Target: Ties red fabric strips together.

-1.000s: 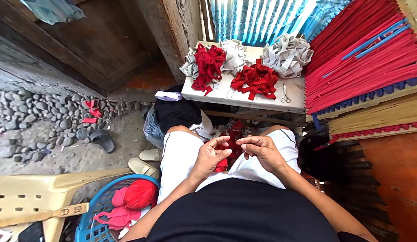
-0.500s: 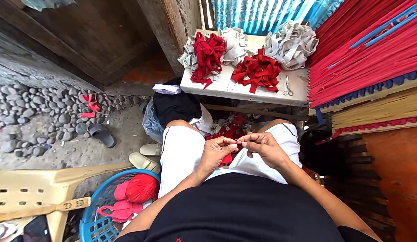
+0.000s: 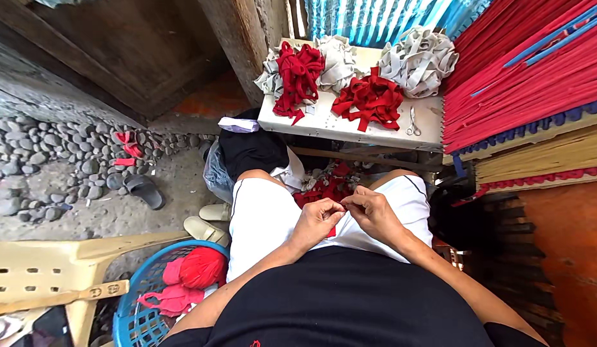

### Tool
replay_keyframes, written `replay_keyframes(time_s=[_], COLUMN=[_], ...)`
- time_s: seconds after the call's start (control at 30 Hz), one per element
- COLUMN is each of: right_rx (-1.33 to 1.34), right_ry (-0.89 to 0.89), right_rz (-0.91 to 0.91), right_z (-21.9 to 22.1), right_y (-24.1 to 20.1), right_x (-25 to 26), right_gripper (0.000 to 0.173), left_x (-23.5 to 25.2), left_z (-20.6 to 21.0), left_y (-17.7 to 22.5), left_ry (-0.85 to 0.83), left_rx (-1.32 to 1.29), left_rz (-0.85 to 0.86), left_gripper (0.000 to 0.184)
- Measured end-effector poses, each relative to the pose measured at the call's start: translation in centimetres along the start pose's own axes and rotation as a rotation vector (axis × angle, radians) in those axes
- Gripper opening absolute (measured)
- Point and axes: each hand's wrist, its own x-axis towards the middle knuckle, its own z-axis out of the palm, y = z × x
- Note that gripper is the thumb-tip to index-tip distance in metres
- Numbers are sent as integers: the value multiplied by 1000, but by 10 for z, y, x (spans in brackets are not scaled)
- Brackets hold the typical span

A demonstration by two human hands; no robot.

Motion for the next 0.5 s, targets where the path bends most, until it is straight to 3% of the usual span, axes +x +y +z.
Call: replay_keyframes(time_s=[0.13, 0.27, 0.4, 0.5], right_rx=[-120, 21, 227, 114], right_ry=[-184, -232, -101, 73], right_rz=[4, -19, -18, -53], right_z=[-4, -11, -15, -10], right_y=[-1, 1, -2, 0], right_x=[-1, -3, -4, -4], right_gripper=[18, 19, 13, 13], left_x=[3, 7, 7, 4], left_z=[-3, -7, -4, 3], left_y=[0, -3, -3, -2], left_ry=[-17, 7, -20, -5], left_rx=[144, 49, -138, -104], left_rz=[55, -94, -143, -57], left_gripper=[16, 11, 6, 7])
